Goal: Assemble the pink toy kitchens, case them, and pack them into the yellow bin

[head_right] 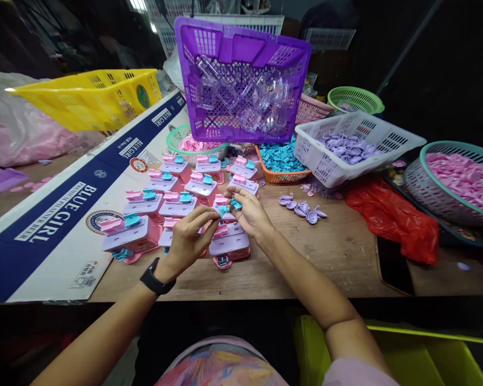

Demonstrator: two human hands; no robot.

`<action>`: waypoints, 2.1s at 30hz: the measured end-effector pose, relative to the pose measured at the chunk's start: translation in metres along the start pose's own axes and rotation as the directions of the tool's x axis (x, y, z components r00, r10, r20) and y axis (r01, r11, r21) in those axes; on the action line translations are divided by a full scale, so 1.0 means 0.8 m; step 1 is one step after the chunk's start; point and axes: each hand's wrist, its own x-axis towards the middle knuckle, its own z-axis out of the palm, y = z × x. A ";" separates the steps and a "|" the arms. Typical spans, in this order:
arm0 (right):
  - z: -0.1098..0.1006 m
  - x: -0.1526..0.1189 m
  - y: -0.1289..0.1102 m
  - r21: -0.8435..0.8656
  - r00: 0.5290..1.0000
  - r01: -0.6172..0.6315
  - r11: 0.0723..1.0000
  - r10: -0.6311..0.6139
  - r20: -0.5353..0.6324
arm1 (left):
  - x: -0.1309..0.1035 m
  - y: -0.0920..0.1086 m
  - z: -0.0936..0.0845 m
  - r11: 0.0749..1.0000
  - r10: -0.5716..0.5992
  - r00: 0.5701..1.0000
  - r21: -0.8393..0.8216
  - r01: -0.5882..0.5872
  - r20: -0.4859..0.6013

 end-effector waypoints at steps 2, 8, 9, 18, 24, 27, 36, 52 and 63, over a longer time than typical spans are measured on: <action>-0.008 -0.007 -0.010 -0.231 0.986 -0.016 0.973 0.054 0.157 | 0.000 -0.009 -0.010 0.991 0.131 0.989 0.020 -0.133 0.070; -0.029 -0.033 -0.037 -0.546 0.876 -0.004 0.838 0.266 0.402 | 0.009 -0.021 -0.037 0.886 0.454 0.864 -0.007 -0.464 0.217; -0.032 -0.036 -0.037 -0.546 0.870 -0.053 0.836 0.308 0.386 | 0.011 -0.020 -0.038 0.868 0.485 0.838 -0.022 -0.496 0.250; -0.082 0.002 -0.052 -0.625 0.992 0.034 0.780 0.052 0.118 | 0.059 -0.053 -0.009 0.856 0.459 0.806 0.059 -0.514 0.373; -0.138 0.089 -0.036 -0.596 0.915 0.201 0.778 -0.367 -0.170 | 0.126 -0.129 0.065 0.976 0.095 0.866 0.125 -0.177 0.491; -0.148 0.111 -0.016 -0.679 0.911 0.211 0.703 -0.394 -0.125 | 0.148 -0.152 0.102 0.980 0.024 0.794 0.141 -0.138 0.608; -0.140 0.131 -0.039 -0.926 0.915 0.250 0.284 -0.382 0.130 | 0.152 -0.174 0.107 0.990 -0.058 0.735 0.135 -0.045 0.675; -0.110 0.135 -0.047 -0.925 0.901 0.381 -0.001 -0.225 0.371 | 0.131 -0.130 0.113 0.988 0.009 0.737 0.108 -0.111 0.675; -0.116 0.081 -0.045 -0.301 0.974 0.117 0.947 -0.168 -0.151 | 0.127 -0.100 0.093 0.991 -0.130 0.856 0.094 0.096 0.500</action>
